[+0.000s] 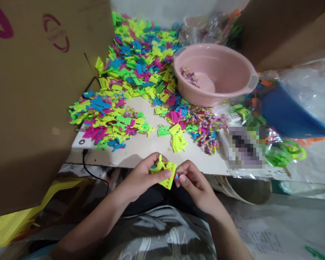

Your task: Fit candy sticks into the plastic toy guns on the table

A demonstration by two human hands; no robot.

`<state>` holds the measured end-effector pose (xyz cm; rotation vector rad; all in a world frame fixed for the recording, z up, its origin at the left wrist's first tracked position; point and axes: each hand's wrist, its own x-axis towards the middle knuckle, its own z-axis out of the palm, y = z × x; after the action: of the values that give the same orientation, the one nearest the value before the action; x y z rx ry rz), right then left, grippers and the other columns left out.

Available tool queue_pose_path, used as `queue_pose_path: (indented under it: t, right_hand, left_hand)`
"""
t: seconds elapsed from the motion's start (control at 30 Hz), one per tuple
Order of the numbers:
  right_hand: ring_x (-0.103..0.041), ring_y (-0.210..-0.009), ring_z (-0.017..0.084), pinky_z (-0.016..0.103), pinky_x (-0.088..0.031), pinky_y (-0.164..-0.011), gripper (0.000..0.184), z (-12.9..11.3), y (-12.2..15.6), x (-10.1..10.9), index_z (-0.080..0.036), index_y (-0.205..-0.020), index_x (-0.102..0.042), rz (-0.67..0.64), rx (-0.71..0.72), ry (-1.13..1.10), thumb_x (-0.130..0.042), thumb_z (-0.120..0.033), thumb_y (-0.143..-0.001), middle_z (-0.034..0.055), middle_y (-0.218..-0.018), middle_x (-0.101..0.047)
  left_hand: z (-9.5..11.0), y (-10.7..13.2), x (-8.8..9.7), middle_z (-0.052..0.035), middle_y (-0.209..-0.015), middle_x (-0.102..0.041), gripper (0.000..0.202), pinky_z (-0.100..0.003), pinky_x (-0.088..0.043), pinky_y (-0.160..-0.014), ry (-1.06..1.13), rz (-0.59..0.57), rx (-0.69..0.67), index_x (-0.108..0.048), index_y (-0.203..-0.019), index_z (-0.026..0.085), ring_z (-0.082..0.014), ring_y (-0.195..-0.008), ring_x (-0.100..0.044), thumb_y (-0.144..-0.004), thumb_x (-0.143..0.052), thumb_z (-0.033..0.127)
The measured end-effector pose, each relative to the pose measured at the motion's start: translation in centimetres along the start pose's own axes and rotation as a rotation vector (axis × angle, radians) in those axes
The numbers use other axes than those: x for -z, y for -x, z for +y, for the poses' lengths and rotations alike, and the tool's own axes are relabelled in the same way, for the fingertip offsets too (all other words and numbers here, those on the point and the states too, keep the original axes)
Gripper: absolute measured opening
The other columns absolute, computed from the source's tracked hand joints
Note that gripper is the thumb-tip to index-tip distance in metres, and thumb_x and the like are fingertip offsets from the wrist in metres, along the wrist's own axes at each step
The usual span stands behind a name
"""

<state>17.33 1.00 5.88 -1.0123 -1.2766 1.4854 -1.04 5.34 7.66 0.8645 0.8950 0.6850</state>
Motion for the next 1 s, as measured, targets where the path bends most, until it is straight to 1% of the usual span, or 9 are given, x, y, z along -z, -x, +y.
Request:
queue_pose_path:
  t: [0.17,0.27,0.37,0.47,0.6,0.7,0.83,0.9,1.0]
  right_hand:
    - [-0.048,-0.066,0.012,0.025,-0.041,-0.064,0.028,0.1,0.2,0.1,-0.022,-0.085,-0.048,-0.070,0.015,-0.002,-0.055,-0.047,-0.097,-0.0029,-0.071,-0.051]
    - [-0.046,-0.061,0.012,0.025,-0.040,-0.060,0.033,0.0,0.2,0.0,-0.023,-0.083,-0.046,-0.113,0.012,-0.060,-0.055,-0.052,-0.095,-0.0039,-0.068,-0.048]
    - [-0.047,-0.062,0.012,0.024,-0.042,-0.060,0.032,-0.3,0.2,-0.2,-0.023,-0.083,-0.045,-0.133,0.023,-0.097,-0.056,-0.051,-0.094,-0.0033,-0.070,-0.049]
    - [-0.050,-0.065,0.012,0.025,-0.044,-0.063,0.029,-0.6,0.3,-0.3,-0.023,-0.084,-0.046,-0.116,0.036,-0.093,-0.057,-0.047,-0.095,-0.0023,-0.073,-0.053]
    - [-0.052,-0.065,0.013,0.026,-0.045,-0.064,0.030,-0.5,0.4,-0.5,-0.024,-0.084,-0.043,-0.050,0.078,-0.075,-0.057,-0.048,-0.095,-0.0027,-0.071,-0.053]
    - [-0.052,-0.067,0.014,0.026,-0.045,-0.065,0.028,-0.4,0.6,-0.5,-0.025,-0.085,-0.042,-0.009,0.118,-0.010,-0.054,-0.048,-0.096,-0.0024,-0.072,-0.053]
    - [-0.050,-0.070,0.014,0.026,-0.044,-0.065,0.023,-0.4,1.3,-0.2,-0.024,-0.087,-0.044,-0.023,0.131,0.130,-0.049,-0.043,-0.100,-0.0004,-0.077,-0.052]
    - [-0.051,-0.073,0.015,0.027,-0.043,-0.066,0.019,-0.5,1.6,0.1,-0.024,-0.088,-0.045,-0.031,0.133,0.205,-0.047,-0.038,-0.101,0.0002,-0.080,-0.053]
    - [-0.053,-0.077,0.016,0.028,-0.044,-0.069,0.014,-0.6,1.9,0.2,-0.025,-0.090,-0.044,-0.044,0.136,0.298,-0.045,-0.033,-0.102,0.0015,-0.084,-0.055]
  left_hand:
    - [0.3,0.4,0.1,0.0049,-0.073,-0.053,0.038,-0.021,-0.037,-0.061,-0.044,-0.088,0.001,-0.055,-0.084,0.019,-0.0100,-0.066,-0.048,-0.070,-0.081,0.043]
    - [0.2,0.6,0.0,0.0035,-0.075,-0.054,0.040,-0.021,-0.037,-0.061,0.012,-0.137,0.027,-0.056,-0.086,0.019,-0.0111,-0.068,-0.050,-0.069,-0.082,0.043]
    - [0.1,0.7,0.0,0.0036,-0.074,-0.054,0.040,-0.021,-0.037,-0.060,0.075,-0.170,0.052,-0.056,-0.086,0.019,-0.0103,-0.066,-0.048,-0.069,-0.082,0.044]
    - [0.1,0.9,0.0,0.0037,-0.073,-0.054,0.039,-0.021,-0.038,-0.061,0.057,-0.157,0.035,-0.055,-0.087,0.020,-0.0105,-0.066,-0.050,-0.070,-0.081,0.043]
    - [0.6,1.1,-0.3,0.0028,-0.074,-0.056,0.036,-0.022,-0.039,-0.061,-0.056,-0.103,-0.031,-0.056,-0.086,0.019,-0.0110,-0.066,-0.050,-0.071,-0.080,0.042]
    - [1.0,1.3,-0.6,0.0031,-0.073,-0.057,0.032,-0.022,-0.039,-0.060,-0.128,-0.066,-0.094,-0.055,-0.084,0.019,-0.0106,-0.064,-0.049,-0.072,-0.078,0.038]
    - [1.0,1.6,-0.8,0.0019,-0.076,-0.059,0.028,-0.022,-0.042,-0.061,-0.218,-0.010,-0.161,-0.054,-0.085,0.020,-0.0124,-0.067,-0.053,-0.073,-0.076,0.033]
    - [0.9,1.8,-0.8,0.0016,-0.078,-0.059,0.025,-0.022,-0.043,-0.062,-0.288,0.030,-0.201,-0.053,-0.086,0.021,-0.0130,-0.068,-0.054,-0.074,-0.074,0.029]
    - [0.7,2.0,-0.8,0.0013,-0.079,-0.059,0.022,-0.022,-0.043,-0.062,-0.384,0.054,-0.248,-0.053,-0.086,0.022,-0.0137,-0.069,-0.054,-0.075,-0.072,0.026]
